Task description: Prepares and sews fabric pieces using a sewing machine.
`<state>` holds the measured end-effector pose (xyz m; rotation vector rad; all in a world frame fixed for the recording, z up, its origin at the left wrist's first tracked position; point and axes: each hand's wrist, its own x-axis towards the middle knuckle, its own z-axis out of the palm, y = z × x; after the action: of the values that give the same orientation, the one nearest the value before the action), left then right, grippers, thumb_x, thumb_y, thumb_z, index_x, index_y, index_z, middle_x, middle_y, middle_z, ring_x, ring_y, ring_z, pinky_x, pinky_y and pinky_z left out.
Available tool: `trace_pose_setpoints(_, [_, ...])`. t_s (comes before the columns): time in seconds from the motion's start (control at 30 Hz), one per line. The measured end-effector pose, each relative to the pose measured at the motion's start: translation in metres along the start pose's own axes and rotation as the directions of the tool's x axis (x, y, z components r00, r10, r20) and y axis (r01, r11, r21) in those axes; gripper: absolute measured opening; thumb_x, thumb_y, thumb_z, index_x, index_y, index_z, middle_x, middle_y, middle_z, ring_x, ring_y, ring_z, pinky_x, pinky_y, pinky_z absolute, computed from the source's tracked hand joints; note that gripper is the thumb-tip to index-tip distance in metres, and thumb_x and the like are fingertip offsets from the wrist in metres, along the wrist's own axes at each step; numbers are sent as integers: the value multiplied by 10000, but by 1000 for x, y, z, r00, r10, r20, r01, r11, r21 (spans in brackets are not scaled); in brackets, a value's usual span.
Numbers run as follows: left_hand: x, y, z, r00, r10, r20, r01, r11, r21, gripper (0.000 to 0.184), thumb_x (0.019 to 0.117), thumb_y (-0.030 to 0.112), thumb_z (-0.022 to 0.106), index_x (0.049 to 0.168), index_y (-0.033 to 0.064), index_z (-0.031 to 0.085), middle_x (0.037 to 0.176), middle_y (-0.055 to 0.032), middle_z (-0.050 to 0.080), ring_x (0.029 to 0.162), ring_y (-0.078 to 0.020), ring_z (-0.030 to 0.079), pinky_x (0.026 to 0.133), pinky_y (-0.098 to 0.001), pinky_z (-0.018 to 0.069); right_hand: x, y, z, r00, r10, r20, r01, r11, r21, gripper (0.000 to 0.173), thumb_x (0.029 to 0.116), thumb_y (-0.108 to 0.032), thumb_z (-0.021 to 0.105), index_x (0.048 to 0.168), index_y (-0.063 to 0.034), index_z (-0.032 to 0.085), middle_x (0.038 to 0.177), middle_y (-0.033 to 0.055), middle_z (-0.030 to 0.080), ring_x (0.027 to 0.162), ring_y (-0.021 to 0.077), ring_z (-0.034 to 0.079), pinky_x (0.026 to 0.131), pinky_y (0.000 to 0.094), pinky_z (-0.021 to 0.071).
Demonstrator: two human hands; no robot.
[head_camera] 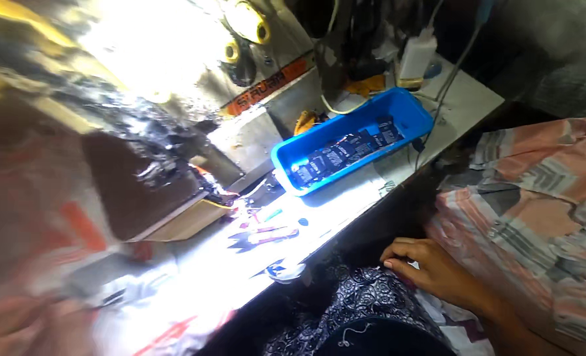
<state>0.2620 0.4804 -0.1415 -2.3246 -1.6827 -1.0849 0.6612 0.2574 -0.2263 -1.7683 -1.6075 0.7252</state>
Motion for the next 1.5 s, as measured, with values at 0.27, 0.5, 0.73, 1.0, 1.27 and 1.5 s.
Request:
trace_pose_setpoints(0.27, [-52,66,58,880,355,315,-201,880,-430,280,903,262,704,1022,19,773,1019,-158,729,968,-208,670,880,-322,522,68,-69,35,883,-414,-221,421,907,-14,220,1010,-170,584,932,-45,747,851,82,728,818,183,697,745,309,547])
trace_pose_setpoints(0.5, [-65,73,74,910,366,194,-299,904,-305,239,918,251,643,883,76,803,917,-119,746,866,-235,686,789,-363,510,132,-99,86,846,-461,-269,310,835,-455,174,956,-189,623,995,-101,769,956,73,723,866,278,666,693,413,478])
trace_pose_setpoints(0.73, [-69,70,76,935,296,196,-205,901,-382,206,908,227,663,883,83,807,920,-96,742,915,-167,656,855,-291,467,132,-89,82,759,-529,-379,397,838,-375,139,930,-87,631,923,-83,769,893,62,731,848,243,682,716,380,501])
trace_pose_setpoints(1.0, [-59,76,76,946,195,257,-84,918,-387,227,891,218,633,827,42,761,858,-81,706,841,-144,630,796,-274,485,132,-83,-37,731,-547,-408,332,807,-488,206,989,-122,594,1019,-43,782,1003,137,738,943,320,673,790,456,510])
trace_pose_setpoints(1.27, [-61,76,77,905,307,295,-154,882,-445,210,892,294,689,913,114,796,941,-44,736,948,-143,647,872,-282,478,158,-37,-109,959,-205,-198,53,811,-583,128,954,-7,648,962,0,776,1016,224,705,1062,476,608,859,627,437])
trace_pose_setpoints(1.5, [-57,77,75,911,260,320,-71,864,-498,198,889,228,657,855,80,784,874,-25,711,908,-51,619,847,-164,464,147,-32,-92,972,-100,-214,-22,863,-505,182,1006,-66,605,1027,35,755,1106,244,697,1092,459,630,905,645,444])
